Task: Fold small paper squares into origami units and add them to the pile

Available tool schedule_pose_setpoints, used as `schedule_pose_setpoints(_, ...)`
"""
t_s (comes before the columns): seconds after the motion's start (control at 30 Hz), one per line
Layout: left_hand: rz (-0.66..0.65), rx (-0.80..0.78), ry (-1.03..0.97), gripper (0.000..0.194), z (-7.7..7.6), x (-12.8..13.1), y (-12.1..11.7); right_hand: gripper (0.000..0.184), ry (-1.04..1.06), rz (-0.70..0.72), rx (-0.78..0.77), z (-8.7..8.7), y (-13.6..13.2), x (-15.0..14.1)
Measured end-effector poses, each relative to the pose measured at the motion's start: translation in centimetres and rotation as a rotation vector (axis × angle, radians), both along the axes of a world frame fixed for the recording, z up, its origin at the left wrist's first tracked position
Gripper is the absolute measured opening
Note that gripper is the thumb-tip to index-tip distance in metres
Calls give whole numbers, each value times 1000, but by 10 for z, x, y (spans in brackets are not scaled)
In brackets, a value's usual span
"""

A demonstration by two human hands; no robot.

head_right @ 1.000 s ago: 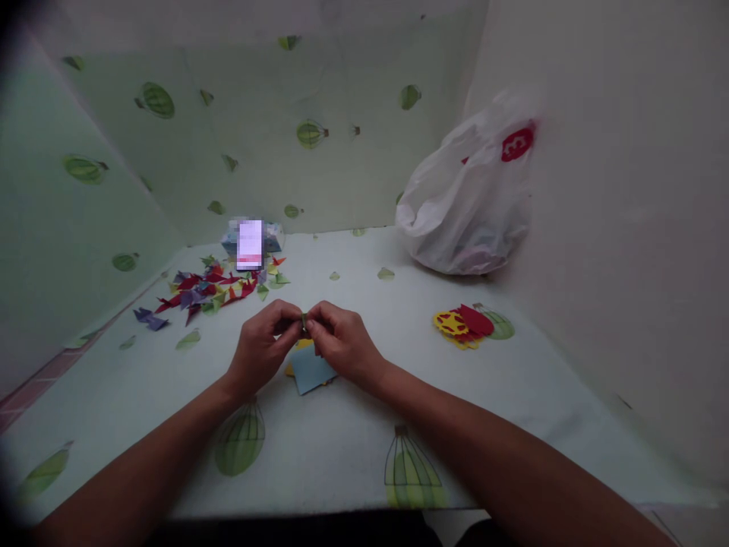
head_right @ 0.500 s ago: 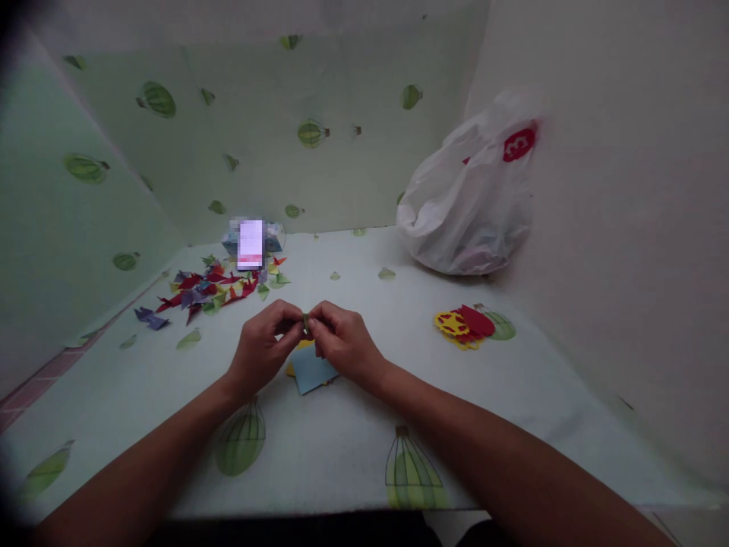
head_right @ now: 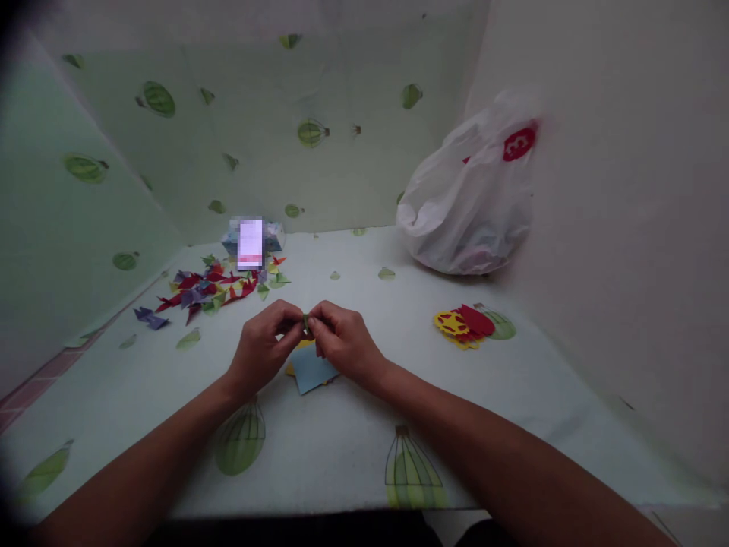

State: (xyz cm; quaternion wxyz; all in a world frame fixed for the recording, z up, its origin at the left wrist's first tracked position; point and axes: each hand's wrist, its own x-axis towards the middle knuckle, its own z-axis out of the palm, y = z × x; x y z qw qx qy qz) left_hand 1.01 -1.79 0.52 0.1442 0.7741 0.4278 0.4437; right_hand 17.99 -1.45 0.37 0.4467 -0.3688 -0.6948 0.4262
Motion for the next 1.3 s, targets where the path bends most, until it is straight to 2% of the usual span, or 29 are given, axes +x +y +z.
schedule_pose_setpoints(0.17,9,17,32,9,-1,0,-1,14,-46,-59,63,0,0,-2)
schedule_pose_setpoints(0.33,30,-26,-18,8,0,1,-1,12,-57,-145,58,0,0,-2)
schedule_pose_setpoints(0.57,39,-80,-180,4,-2,2,-2,17,197,-170,-165,-2,4,-5)
schedule_pose_setpoints(0.7,51,47,-92,8,-1,1,-1,18,259,-142,-256,-8,7,-6)
schedule_pose_setpoints(0.8,50,148,43,12,-1,0,0,19,150,-143,-164,-9,4,-6)
schedule_pose_setpoints(0.97,22,189,129,14,0,0,-1,9,-63,-216,70,-9,0,-5)
schedule_pose_setpoints(1.2,46,188,125,13,0,1,-1,12,-13,-154,98,-9,3,-1)
schedule_pose_setpoints(1.3,44,162,98,12,-1,1,-1,11,-36,-127,180,-8,2,0)
